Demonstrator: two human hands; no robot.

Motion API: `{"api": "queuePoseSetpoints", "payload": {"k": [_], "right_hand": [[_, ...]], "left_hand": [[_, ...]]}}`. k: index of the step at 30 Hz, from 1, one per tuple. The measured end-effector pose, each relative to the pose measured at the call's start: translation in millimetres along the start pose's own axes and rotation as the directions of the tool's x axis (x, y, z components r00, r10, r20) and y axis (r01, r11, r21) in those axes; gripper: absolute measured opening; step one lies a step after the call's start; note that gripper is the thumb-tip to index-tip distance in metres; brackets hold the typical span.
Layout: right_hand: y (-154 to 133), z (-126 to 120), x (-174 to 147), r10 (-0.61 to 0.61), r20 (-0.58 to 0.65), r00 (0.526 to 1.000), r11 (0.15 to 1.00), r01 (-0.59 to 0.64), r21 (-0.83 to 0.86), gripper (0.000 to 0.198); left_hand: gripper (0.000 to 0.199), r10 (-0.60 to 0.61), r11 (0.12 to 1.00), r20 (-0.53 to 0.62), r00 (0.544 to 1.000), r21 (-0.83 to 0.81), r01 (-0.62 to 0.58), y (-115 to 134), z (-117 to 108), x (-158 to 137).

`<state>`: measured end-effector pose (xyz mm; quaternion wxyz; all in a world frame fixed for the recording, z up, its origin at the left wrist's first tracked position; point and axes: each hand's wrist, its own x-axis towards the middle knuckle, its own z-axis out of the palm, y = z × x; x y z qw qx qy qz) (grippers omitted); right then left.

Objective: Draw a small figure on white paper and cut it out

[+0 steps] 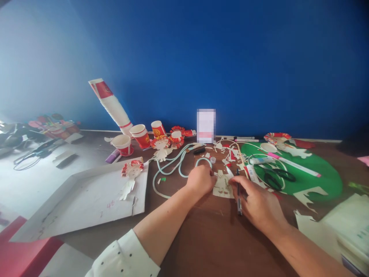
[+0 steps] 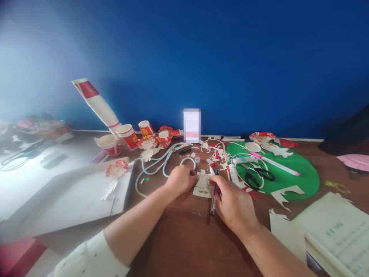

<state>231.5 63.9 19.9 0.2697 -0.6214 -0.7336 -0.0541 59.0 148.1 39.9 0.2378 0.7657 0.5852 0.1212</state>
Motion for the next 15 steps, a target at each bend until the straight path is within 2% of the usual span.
{"api": "queuePoseSetpoints", "payload": {"k": [8,15], "right_hand": [[-2.4,0.9,-0.8,-0.074,-0.019,0.997,0.996,0.072,-0.054,0.022],[-2.3,-0.2,-1.0,-0.068,0.051,0.996,0.992,0.072,-0.099,0.021]], "left_hand": [[0.021,-0.014,0.999,0.004,1.0,0.03,0.014,1.6,0.5,0.3],[0.022,-0.016,0.999,0.017,1.0,0.041,0.015,2.7,0.0,-1.3]]}}
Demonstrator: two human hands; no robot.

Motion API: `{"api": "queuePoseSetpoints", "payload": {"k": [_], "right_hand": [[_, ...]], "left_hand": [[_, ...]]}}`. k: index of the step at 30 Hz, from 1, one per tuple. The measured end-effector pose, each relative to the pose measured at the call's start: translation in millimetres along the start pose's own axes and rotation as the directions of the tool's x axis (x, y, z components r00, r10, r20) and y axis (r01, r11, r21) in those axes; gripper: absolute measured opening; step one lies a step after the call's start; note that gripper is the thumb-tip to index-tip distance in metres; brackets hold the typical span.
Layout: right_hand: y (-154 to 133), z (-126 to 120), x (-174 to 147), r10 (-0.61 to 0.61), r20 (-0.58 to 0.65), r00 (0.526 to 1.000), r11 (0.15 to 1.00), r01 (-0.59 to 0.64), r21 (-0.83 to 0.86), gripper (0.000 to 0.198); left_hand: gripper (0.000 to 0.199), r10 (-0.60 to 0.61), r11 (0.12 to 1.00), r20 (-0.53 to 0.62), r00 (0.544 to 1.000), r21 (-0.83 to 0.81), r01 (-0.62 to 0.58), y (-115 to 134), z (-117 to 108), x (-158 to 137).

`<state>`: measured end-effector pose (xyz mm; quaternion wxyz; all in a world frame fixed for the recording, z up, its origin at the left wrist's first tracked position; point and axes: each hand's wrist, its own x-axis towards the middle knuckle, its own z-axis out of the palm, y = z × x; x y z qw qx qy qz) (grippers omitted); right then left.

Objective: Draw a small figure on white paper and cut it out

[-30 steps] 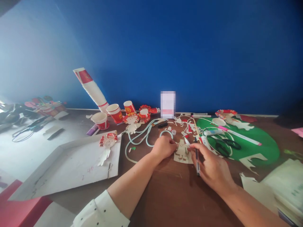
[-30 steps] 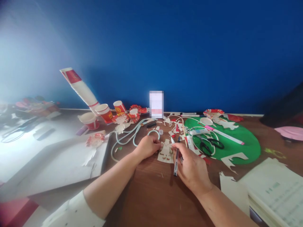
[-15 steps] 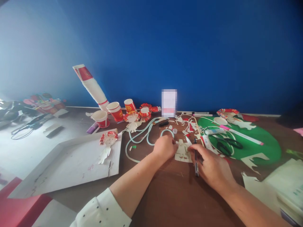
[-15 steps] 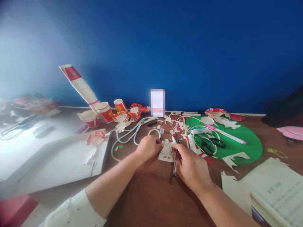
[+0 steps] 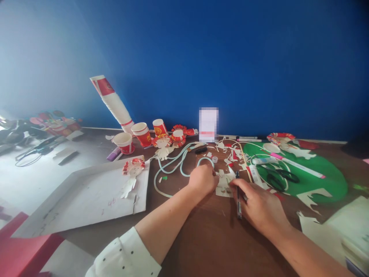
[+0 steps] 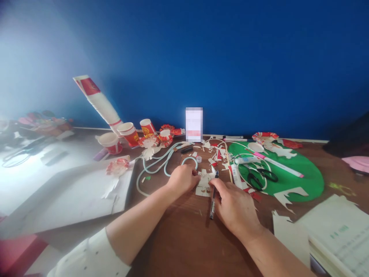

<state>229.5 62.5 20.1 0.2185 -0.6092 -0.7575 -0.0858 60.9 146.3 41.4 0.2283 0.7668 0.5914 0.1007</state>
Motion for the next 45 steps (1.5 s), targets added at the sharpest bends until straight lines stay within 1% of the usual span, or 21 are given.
{"api": "queuePoseSetpoints", "payload": {"k": [7,13,16,17,19,21,23,27,30,33,38,45], "right_hand": [[0,-2,1,0.016,0.005,1.0,0.999,-0.016,0.032,0.021],[2,2,0,0.04,0.031,0.999,0.998,-0.041,0.041,0.021],[3,1,-1,0.046,0.038,0.998,0.992,-0.05,0.117,0.021],[3,0,-2,0.061,0.033,0.998,0.985,-0.066,0.158,0.021],[3,-4,-1,0.134,0.002,0.991,0.962,-0.131,0.239,0.019],[3,-7,0,0.234,-0.04,0.971,0.931,-0.212,0.299,0.018],[5,-9,1,0.305,-0.06,0.95,0.901,-0.268,0.341,0.018],[8,-8,1,0.359,-0.042,0.933,0.874,-0.32,0.366,0.019],[9,-7,1,0.365,-0.025,0.931,0.871,-0.332,0.362,0.018],[8,-8,1,0.347,-0.006,0.938,0.883,-0.325,0.339,0.018],[9,-9,4,0.285,0.073,0.956,0.93,-0.294,0.218,0.019],[11,-9,4,0.277,0.095,0.956,0.938,-0.291,0.189,0.019]], "left_hand": [[0.021,0.004,1.0,-0.007,1.0,0.017,-0.004,-1,3,0],[0.021,-0.003,0.999,-0.012,1.0,0.037,0.004,0,3,0],[0.021,0.003,0.999,-0.019,1.0,0.039,-0.002,-1,4,0],[0.021,0.003,0.999,-0.02,1.0,0.039,-0.002,-1,5,1],[0.02,-0.006,0.999,-0.017,1.0,0.034,0.006,-1,6,1],[0.02,-0.014,1.0,-0.011,1.0,0.026,0.014,-1,7,2],[0.02,-0.018,1.0,-0.009,1.0,0.025,0.018,-1,7,2],[0.021,-0.029,0.999,-0.006,1.0,0.028,0.029,-1,7,2],[0.021,-0.026,0.999,-0.013,1.0,0.028,0.026,-1,7,2],[0.019,-0.016,1.0,-0.03,0.999,0.027,0.017,-1,7,2],[0.02,0.007,0.999,-0.041,0.999,0.038,-0.005,-1,7,1],[0.022,0.019,0.999,-0.028,0.999,0.051,-0.017,0,5,-1]]}}
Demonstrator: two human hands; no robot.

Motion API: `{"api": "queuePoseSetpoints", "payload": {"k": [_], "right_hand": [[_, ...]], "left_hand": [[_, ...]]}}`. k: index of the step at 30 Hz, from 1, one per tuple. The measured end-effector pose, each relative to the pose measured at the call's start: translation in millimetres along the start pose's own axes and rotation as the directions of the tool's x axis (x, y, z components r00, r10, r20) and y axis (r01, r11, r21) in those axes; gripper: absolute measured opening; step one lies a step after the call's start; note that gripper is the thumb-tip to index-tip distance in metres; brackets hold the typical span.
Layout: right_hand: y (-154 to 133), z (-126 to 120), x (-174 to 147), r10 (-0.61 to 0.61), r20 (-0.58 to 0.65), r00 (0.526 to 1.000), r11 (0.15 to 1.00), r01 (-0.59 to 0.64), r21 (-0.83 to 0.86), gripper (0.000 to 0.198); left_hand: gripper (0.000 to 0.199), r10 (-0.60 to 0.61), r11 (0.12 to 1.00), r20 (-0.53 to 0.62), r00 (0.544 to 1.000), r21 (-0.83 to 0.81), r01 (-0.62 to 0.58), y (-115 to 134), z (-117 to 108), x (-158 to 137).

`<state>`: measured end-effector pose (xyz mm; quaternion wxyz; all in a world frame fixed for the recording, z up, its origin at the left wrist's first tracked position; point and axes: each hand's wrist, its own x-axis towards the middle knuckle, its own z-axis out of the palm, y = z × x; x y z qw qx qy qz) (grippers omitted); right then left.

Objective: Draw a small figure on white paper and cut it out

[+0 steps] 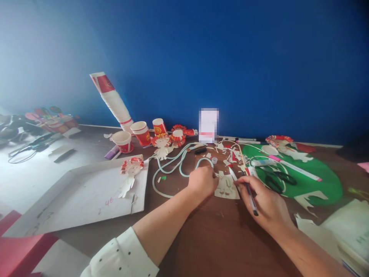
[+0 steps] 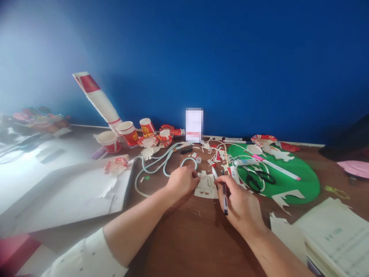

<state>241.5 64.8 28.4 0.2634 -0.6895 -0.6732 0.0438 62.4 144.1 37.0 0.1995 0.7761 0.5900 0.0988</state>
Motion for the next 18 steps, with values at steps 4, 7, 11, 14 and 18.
{"api": "queuePoseSetpoints", "payload": {"k": [4,7,11,14,18], "right_hand": [[-0.5,-1.8,-0.2,-0.001,0.014,1.0,1.0,0.001,-0.01,0.02],[-0.6,-1.9,-0.3,0.0,0.016,1.0,1.0,0.0,-0.011,0.02],[-1.0,-1.4,-0.5,0.021,0.036,0.999,1.0,-0.021,-0.012,0.02],[-1.5,-1.4,-1.3,0.034,0.046,0.998,0.999,-0.033,-0.008,0.02],[-1.1,-1.0,-2.0,0.03,0.051,0.998,1.0,-0.03,0.001,0.02]], "left_hand": [[0.022,-0.007,1.0,0.005,1.0,0.024,0.007,2.7,-2.9,-2.3],[0.022,-0.006,1.0,0.017,1.0,0.031,0.005,4.2,-4.1,-4.0],[0.021,0.011,0.999,0.011,1.0,0.035,-0.012,4.1,-2.5,-4.5],[0.022,0.019,0.999,0.011,1.0,0.042,-0.019,3.9,-1.0,-4.3],[0.025,0.018,0.999,0.021,1.0,0.045,-0.018,5.0,-1.8,-4.9]]}}
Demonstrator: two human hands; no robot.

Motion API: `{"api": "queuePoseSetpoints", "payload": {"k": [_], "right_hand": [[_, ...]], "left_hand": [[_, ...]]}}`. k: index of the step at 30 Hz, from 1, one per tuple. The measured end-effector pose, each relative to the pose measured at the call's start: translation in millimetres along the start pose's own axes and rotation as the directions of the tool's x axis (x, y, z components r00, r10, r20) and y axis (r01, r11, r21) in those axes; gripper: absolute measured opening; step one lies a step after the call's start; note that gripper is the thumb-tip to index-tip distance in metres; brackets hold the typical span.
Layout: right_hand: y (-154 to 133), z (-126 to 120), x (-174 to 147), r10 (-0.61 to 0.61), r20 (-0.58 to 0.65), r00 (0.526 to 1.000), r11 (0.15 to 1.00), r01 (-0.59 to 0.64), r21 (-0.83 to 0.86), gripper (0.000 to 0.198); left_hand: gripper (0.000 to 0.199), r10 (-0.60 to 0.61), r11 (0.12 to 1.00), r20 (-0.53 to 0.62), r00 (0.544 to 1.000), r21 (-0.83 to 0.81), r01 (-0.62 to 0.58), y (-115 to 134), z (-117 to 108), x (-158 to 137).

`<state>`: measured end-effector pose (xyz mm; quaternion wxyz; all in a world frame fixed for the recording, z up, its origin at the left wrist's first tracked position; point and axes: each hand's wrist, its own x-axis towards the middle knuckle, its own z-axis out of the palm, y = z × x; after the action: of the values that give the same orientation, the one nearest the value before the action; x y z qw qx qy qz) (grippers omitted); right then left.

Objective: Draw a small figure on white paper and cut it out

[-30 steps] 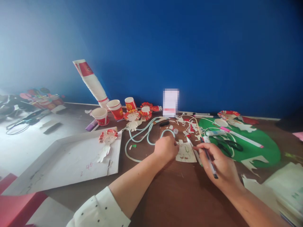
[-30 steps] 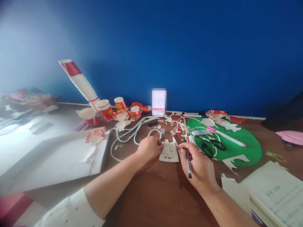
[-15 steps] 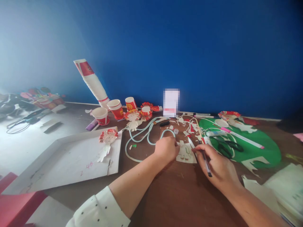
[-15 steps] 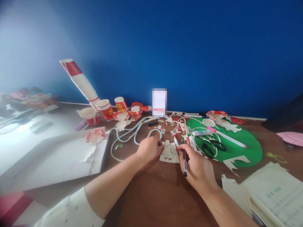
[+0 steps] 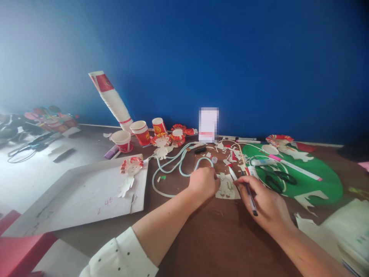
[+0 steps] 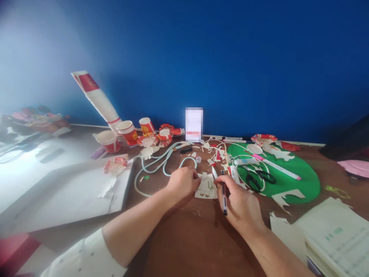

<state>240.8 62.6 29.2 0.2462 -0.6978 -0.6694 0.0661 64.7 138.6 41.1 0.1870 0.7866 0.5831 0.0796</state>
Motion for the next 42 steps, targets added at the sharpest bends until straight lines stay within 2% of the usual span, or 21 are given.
{"api": "queuePoseSetpoints", "payload": {"k": [8,16,19,22,24,26,29,35,37,39,42], "right_hand": [[1,0,0,-0.02,-0.002,1.0,1.0,0.02,-0.024,0.019],[1,2,1,-0.073,-0.059,0.996,0.997,0.071,-0.029,0.017],[1,5,-1,-0.138,-0.151,0.979,0.99,0.132,-0.051,0.017],[0,9,-5,-0.281,-0.227,0.932,0.96,0.274,-0.063,0.018],[-1,11,-6,-0.365,-0.183,0.913,0.931,0.357,-0.077,0.019],[-2,12,-7,-0.396,-0.077,0.915,0.916,0.388,-0.1,0.018],[-5,11,-6,-0.356,0.041,0.933,0.922,0.358,-0.146,0.016],[-12,3,-4,-0.316,0.085,0.945,0.931,0.326,-0.162,0.016],[-14,2,-4,-0.306,0.087,0.948,0.935,0.317,-0.162,0.017],[-14,2,-4,-0.301,0.089,0.95,0.936,0.312,-0.163,0.017],[-14,2,-4,-0.305,0.086,0.949,0.936,0.315,-0.155,0.018]], "left_hand": [[0.024,-0.001,1.0,0.006,1.0,0.001,0.001,2,-3,-1],[0.026,-0.01,1.0,0.018,1.0,0.006,0.01,2,-3,-1],[0.026,-0.022,1.0,0.03,0.999,0.02,0.021,2,-2,0],[0.025,-0.032,0.999,0.04,0.999,0.038,0.03,3,-2,1],[0.025,-0.02,0.999,0.042,0.999,0.044,0.019,3,-2,1],[0.026,-0.01,0.999,0.043,0.999,0.047,0.008,3,-3,1],[0.027,-0.008,0.999,0.051,0.999,0.041,0.005,2,-3,0],[0.025,0.018,1.0,0.044,0.999,-0.021,-0.017,-3,-9,-1],[0.028,0.071,0.996,0.006,0.997,-0.056,-0.07,-6,-13,-1],[0.024,0.191,0.979,-0.007,0.982,-0.072,-0.191,-8,-15,0],[0.019,0.408,0.912,0.046,0.912,-0.072,-0.405,-12,-17,4]]}}
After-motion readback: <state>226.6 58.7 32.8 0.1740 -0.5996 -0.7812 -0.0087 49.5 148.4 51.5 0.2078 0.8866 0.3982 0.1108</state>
